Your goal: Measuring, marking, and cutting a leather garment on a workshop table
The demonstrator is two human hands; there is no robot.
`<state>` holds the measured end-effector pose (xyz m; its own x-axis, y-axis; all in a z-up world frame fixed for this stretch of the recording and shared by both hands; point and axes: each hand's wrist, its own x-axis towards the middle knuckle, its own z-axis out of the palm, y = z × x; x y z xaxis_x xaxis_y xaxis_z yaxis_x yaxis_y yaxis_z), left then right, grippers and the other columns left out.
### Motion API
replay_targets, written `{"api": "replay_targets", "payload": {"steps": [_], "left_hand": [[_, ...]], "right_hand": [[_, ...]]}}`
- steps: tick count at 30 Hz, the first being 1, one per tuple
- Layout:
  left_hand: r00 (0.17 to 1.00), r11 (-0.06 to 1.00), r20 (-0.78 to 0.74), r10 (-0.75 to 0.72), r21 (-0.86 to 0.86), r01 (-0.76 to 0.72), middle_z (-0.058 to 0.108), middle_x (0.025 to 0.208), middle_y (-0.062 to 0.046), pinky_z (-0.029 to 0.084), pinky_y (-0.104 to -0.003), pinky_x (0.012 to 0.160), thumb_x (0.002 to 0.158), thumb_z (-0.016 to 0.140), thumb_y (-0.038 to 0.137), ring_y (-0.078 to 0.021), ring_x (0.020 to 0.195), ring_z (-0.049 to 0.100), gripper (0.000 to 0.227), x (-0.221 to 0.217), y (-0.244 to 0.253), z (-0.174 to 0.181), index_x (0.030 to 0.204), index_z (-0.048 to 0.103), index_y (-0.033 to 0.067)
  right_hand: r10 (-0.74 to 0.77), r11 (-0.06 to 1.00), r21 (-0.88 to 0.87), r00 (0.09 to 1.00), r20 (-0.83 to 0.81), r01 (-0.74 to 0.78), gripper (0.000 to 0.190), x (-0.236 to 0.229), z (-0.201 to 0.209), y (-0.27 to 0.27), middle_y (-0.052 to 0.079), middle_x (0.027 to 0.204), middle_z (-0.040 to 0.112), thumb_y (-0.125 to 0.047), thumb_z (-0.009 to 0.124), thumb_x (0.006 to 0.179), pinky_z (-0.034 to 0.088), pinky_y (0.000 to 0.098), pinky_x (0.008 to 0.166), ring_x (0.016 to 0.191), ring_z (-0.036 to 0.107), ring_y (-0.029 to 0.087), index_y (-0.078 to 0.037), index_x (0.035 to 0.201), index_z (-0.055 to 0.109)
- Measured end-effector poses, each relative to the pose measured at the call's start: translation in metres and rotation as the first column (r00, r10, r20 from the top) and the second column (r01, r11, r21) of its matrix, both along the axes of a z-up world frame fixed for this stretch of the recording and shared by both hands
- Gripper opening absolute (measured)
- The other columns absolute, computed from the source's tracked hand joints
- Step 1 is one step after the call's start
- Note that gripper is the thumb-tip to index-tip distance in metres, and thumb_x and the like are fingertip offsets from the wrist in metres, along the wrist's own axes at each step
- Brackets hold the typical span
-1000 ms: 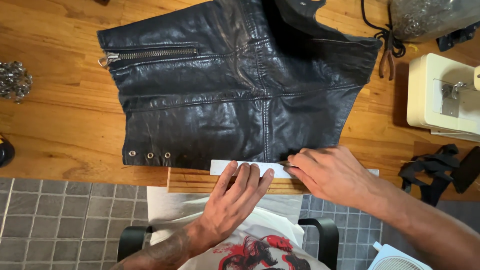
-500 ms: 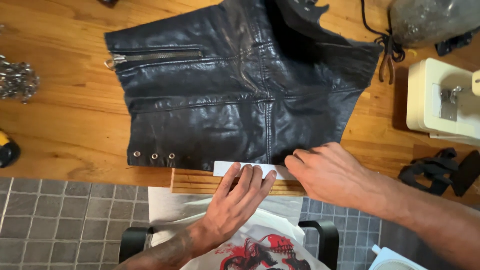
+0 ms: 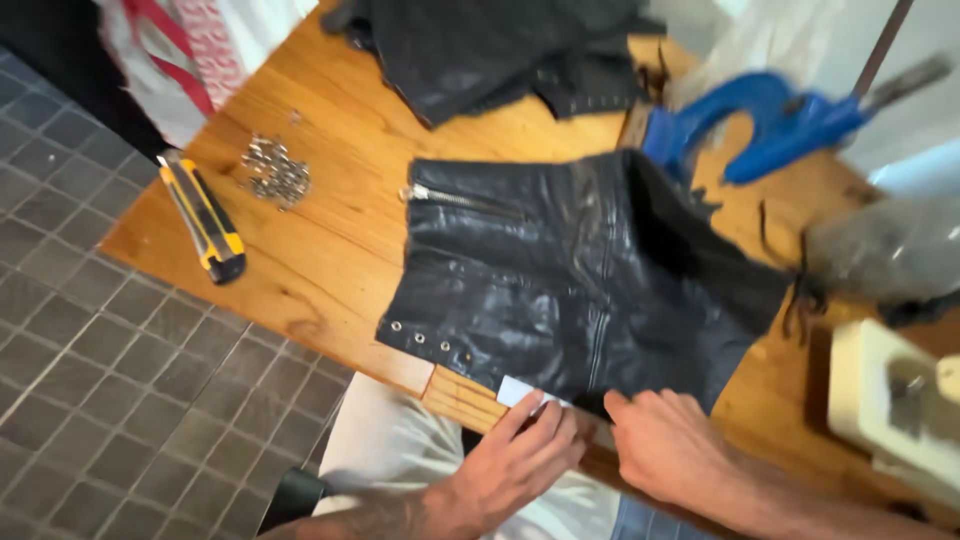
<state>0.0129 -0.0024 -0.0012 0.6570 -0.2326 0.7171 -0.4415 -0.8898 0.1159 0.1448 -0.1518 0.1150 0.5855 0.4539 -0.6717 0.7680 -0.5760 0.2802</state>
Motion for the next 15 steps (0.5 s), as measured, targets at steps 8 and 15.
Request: {"api": "replay_targets", "payload": {"steps": [8, 15], "left_hand": [[0.987, 0.999, 0.161, 0.011, 0.051, -0.019, 0.065, 0.119, -0.016, 0.049, -0.05, 0.108, 0.108, 0.049, 0.01, -0.0312, 0.111, 0.062, 0.022, 0.005, 0.004, -0.011, 0.104, 0.07, 0.0076], [0.959, 0.98, 0.233, 0.16, 0.082, -0.183, 0.066, 0.122, -0.006, 0.045, -0.044, 0.117, 0.112, 0.043, 0.014, -0.0213, 0.12, 0.062, 0.023, 0.016, -0.009, -0.042, 0.117, 0.065, 0.0175]], "right_hand": [[0.682, 0.725, 0.076, 0.699, -0.217, -0.684, 0.023, 0.024, -0.013, -0.016, 0.013, 0.085, 0.064, -0.016, 0.069, 0.083, 0.049, 0.0511, 0.044, 0.059, 0.066, 0.035, -0.009, 0.103, 0.057], [0.5, 0.854, 0.02, 0.812, -0.302, -0.519, 0.034, 0.046, -0.046, -0.039, 0.014, 0.094, 0.063, -0.018, 0.074, 0.077, 0.049, 0.0614, 0.057, 0.069, 0.066, 0.046, -0.011, 0.103, 0.053]]}}
